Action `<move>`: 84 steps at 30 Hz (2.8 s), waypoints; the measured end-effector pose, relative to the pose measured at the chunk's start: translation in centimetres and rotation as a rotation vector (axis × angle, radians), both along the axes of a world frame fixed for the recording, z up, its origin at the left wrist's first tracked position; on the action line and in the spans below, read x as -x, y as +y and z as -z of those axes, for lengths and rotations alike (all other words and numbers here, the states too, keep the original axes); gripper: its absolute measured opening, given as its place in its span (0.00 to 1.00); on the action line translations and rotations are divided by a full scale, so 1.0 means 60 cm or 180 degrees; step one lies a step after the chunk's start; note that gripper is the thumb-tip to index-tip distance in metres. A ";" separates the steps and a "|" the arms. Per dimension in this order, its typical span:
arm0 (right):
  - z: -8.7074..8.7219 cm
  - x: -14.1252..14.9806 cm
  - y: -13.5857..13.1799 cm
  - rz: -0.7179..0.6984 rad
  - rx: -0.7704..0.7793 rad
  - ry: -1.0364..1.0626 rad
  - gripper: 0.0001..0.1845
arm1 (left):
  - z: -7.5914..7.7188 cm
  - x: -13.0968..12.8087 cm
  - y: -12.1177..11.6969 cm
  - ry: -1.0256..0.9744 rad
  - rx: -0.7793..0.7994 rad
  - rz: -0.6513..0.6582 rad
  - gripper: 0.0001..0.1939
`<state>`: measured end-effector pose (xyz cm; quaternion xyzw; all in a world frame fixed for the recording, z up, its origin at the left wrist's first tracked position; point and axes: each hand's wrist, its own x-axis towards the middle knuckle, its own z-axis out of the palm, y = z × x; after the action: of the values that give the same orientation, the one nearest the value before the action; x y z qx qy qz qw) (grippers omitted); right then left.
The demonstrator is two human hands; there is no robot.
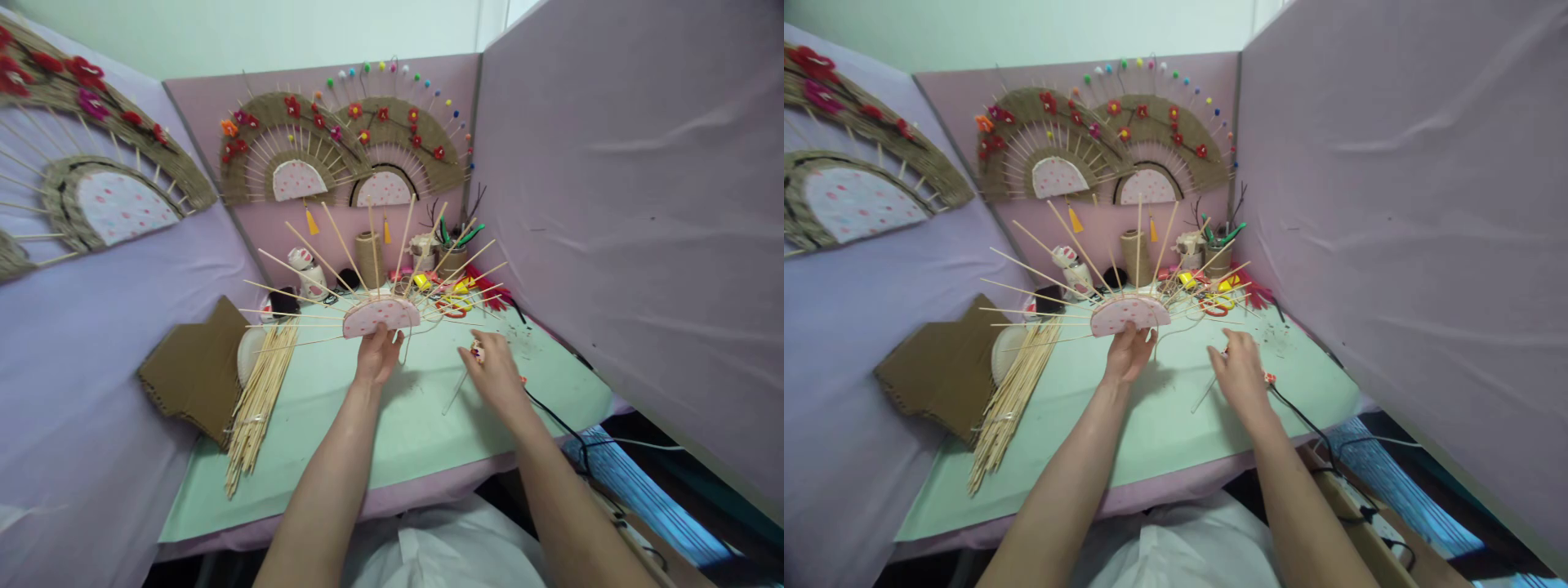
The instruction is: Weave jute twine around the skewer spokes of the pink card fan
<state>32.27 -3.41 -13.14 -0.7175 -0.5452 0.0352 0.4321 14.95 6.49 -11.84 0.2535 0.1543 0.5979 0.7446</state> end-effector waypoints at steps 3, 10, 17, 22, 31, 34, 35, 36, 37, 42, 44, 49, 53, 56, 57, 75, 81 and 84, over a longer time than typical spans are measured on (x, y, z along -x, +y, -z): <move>-0.020 0.072 0.025 -0.1055 -0.0636 0.1474 0.20 | -0.004 -0.002 -0.002 0.0066 -0.0062 -0.0061 0.13; -0.046 0.107 0.053 -0.1119 -0.0770 0.2857 0.19 | -0.003 0.001 0.002 0.0214 -0.0125 -0.0302 0.13; -0.079 0.053 0.081 -0.0445 -0.1245 0.2061 0.16 | 0.000 0.002 0.004 0.0197 -0.0061 -0.0172 0.13; -0.072 0.062 0.092 -0.0392 -0.1269 0.1901 0.14 | -0.002 0.000 0.002 0.0262 0.0049 -0.0253 0.12; -0.058 0.074 0.092 -0.0394 -0.1262 0.1976 0.12 | 0.003 -0.002 0.005 0.0105 0.0158 -0.0258 0.10; -0.055 0.077 0.092 -0.0342 -0.1207 0.1999 0.13 | 0.005 -0.001 0.006 0.0065 0.0188 -0.0258 0.10; -0.054 0.078 0.093 -0.0333 -0.1190 0.2004 0.13 | 0.005 -0.001 0.006 0.0063 0.0187 -0.0255 0.10; -0.053 0.079 0.093 -0.0333 -0.1173 0.2009 0.13 | 0.005 -0.002 0.007 0.0062 0.0182 -0.0256 0.10; -0.053 0.080 0.093 -0.0341 -0.1154 0.2008 0.13 | 0.005 -0.002 0.007 0.0059 0.0175 -0.0256 0.09; -0.052 0.086 0.088 -0.0348 -0.1111 0.1917 0.12 | 0.007 -0.002 0.010 -0.0031 0.0241 -0.0304 0.10; -0.051 0.089 0.086 -0.0334 -0.1108 0.1916 0.11 | 0.006 -0.001 0.011 -0.0069 0.0272 -0.0315 0.10; -0.043 0.094 0.084 -0.0297 -0.1212 0.1905 0.11 | 0.005 0.000 0.011 -0.0142 0.0294 -0.0327 0.11; -0.031 0.098 0.085 -0.0283 -0.1382 0.1908 0.11 | 0.005 0.000 0.011 -0.0101 0.0345 -0.0353 0.10; -0.020 0.103 0.086 -0.0270 -0.1512 0.2004 0.10 | 0.004 0.000 0.013 -0.0065 0.0408 -0.0386 0.09; -0.016 0.105 0.087 -0.0278 -0.1539 0.2025 0.09 | 0.003 0.000 0.013 -0.0061 0.0426 -0.0403 0.08; 0.007 0.115 0.090 -0.0440 -0.1351 0.1878 0.09 | 0.002 0.000 0.014 -0.0120 0.0682 -0.0567 0.06; 0.009 0.118 0.091 -0.0486 -0.1307 0.1855 0.09 | 0.000 0.000 0.013 -0.0097 0.0695 -0.0586 0.06; 0.007 0.120 0.089 -0.0544 -0.1278 0.1869 0.09 | 0.000 0.000 0.012 -0.0102 0.0710 -0.0605 0.05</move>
<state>25.06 1.90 -13.56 -0.5296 -0.4520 0.1679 0.6979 14.95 7.24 -11.82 0.1438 0.2312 0.6488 0.7106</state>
